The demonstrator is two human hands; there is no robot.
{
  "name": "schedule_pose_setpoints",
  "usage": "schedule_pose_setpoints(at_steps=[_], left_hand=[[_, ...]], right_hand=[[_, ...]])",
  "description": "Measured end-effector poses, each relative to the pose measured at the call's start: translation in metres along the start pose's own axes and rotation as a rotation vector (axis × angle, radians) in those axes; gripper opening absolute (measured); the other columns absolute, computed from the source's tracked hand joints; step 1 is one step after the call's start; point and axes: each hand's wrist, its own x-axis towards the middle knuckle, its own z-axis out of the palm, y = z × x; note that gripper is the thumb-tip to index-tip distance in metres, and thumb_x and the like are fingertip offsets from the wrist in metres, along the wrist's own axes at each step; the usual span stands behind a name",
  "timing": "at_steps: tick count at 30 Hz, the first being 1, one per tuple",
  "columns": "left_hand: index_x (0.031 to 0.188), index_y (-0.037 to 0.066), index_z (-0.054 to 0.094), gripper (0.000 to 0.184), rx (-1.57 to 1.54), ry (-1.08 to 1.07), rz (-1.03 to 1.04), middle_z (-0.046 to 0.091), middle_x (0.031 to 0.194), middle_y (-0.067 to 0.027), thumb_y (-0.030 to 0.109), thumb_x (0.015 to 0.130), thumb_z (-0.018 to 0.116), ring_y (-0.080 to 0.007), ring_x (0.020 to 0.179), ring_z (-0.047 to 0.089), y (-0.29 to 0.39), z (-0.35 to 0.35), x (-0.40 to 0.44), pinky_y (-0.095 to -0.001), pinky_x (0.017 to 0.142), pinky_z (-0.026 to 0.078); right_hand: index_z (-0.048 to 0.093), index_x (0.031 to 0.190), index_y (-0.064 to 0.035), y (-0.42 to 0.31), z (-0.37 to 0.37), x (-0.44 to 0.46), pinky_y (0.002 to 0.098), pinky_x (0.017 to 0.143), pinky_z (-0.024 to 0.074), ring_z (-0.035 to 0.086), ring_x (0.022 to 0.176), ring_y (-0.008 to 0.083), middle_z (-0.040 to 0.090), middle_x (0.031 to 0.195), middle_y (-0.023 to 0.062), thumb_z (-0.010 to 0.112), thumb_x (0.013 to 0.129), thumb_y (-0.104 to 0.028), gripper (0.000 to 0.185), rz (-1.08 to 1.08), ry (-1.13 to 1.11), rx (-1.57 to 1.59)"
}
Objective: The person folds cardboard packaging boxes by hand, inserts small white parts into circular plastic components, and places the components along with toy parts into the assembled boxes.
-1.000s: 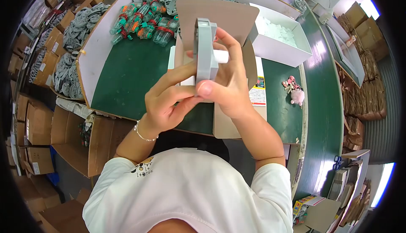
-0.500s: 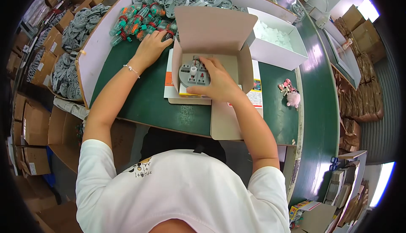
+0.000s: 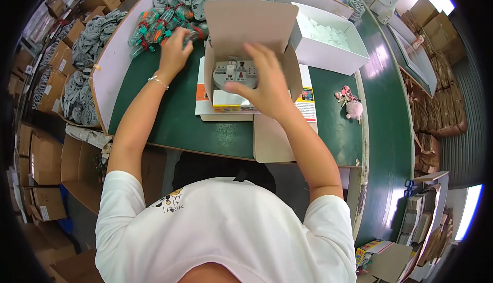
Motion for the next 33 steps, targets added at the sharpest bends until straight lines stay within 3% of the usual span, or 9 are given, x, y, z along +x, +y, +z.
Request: schedule_pose_setpoints(at_steps=[2, 4, 7, 10, 12, 16, 24, 29, 33], left_hand=[[0.112, 0.006, 0.06, 0.033, -0.308, 0.157, -0.326, 0.068, 0.108, -0.0144, 0.018, 0.085, 0.074, -0.0271, 0.102, 0.065, 0.018, -0.027, 0.003, -0.0368, 0.087, 0.052], [0.111, 0.003, 0.057, 0.032, -0.354, 0.35, -0.321, 0.069, 0.104, -0.0134, 0.014, 0.086, 0.074, -0.0247, 0.095, 0.07, 0.048, -0.072, 0.001, -0.0335, 0.077, 0.058], [0.112, 0.0, 0.056, 0.035, -0.652, 0.622, -0.234, 0.069, 0.106, -0.0153, 0.003, 0.084, 0.076, -0.0212, 0.094, 0.069, 0.084, -0.115, -0.009, -0.0305, 0.086, 0.057], [0.109, -0.001, 0.06, 0.034, -0.707, 0.677, -0.044, 0.07, 0.111, -0.0163, -0.005, 0.08, 0.076, -0.0205, 0.097, 0.069, 0.152, -0.121, -0.027, -0.0302, 0.084, 0.058], [0.106, -0.002, 0.063, 0.033, -0.321, 0.53, 0.359, 0.069, 0.116, -0.0175, -0.01, 0.077, 0.076, -0.0242, 0.1, 0.07, 0.173, -0.112, -0.033, -0.0337, 0.086, 0.058], [0.103, -0.001, 0.064, 0.028, -0.353, 0.284, 0.587, 0.07, 0.113, -0.0162, -0.001, 0.078, 0.076, -0.0283, 0.103, 0.069, 0.203, -0.05, -0.032, -0.0333, 0.083, 0.057], [0.104, -0.002, 0.059, 0.03, -0.292, -0.206, 0.447, 0.065, 0.118, -0.0163, 0.022, 0.089, 0.069, -0.0301, 0.1, 0.068, 0.219, -0.006, -0.057, -0.0355, 0.083, 0.056], [0.107, -0.002, 0.056, 0.037, -0.207, -0.117, 0.504, 0.064, 0.117, -0.0182, 0.027, 0.089, 0.07, -0.0297, 0.093, 0.068, 0.224, -0.009, -0.062, -0.0368, 0.08, 0.056], [0.12, -0.003, 0.054, 0.051, -0.442, -0.523, 0.131, 0.061, 0.119, -0.0194, 0.032, 0.088, 0.071, -0.0314, 0.094, 0.066, 0.226, -0.027, -0.049, -0.0393, 0.083, 0.054]], right_hand=[[0.053, 0.134, -0.0039, -0.021, -0.033, -0.004, 0.0371, 0.097, 0.047, 0.054, 0.123, 0.0259, 0.053, 0.138, 0.0141, 0.082, 0.079, -0.014, 0.064, -0.132, 0.235, -0.039], [0.054, 0.133, -0.0064, -0.019, -0.063, -0.019, 0.0337, 0.095, 0.0465, 0.054, 0.121, 0.0224, 0.055, 0.135, 0.0114, 0.076, 0.083, -0.01, 0.055, -0.113, 0.4, -0.102], [0.052, 0.136, -0.0063, 0.008, -0.086, -0.042, 0.0322, 0.095, 0.0455, 0.054, 0.121, 0.0203, 0.054, 0.137, 0.0093, 0.067, 0.092, -0.012, 0.047, 0.15, 0.429, -0.018], [0.049, 0.14, -0.0066, 0.035, -0.069, -0.051, 0.0335, 0.097, 0.0447, 0.052, 0.123, 0.0196, 0.053, 0.138, 0.008, 0.057, 0.099, -0.026, 0.045, 0.355, 0.254, 0.206], [0.047, 0.142, -0.0068, 0.037, -0.063, -0.057, 0.0341, 0.097, 0.0443, 0.051, 0.124, 0.0193, 0.052, 0.139, 0.0074, 0.051, 0.103, -0.032, 0.047, 0.455, 0.163, 0.318], [0.041, 0.147, -0.0076, 0.028, -0.052, -0.056, 0.0349, 0.1, 0.0419, 0.048, 0.126, 0.0185, 0.05, 0.14, 0.0073, 0.034, 0.106, -0.052, 0.061, 0.539, -0.002, 0.553], [0.046, 0.139, -0.0023, 0.044, -0.051, -0.065, 0.029, 0.093, 0.0416, 0.05, 0.107, 0.014, 0.056, 0.12, 0.0063, 0.034, 0.108, -0.044, 0.053, 0.523, -0.035, 0.558], [0.055, 0.126, -0.0018, 0.05, -0.053, -0.058, 0.027, 0.079, 0.0419, 0.048, 0.088, 0.0105, 0.058, 0.1, 0.0018, 0.039, 0.107, -0.044, 0.049, 0.626, -0.137, 0.432], [0.061, 0.113, -0.0015, 0.051, -0.046, -0.054, 0.0261, 0.072, 0.0409, 0.047, 0.081, 0.0093, 0.057, 0.089, 0.0002, 0.042, 0.106, -0.045, 0.047, 0.646, -0.012, 0.458]])
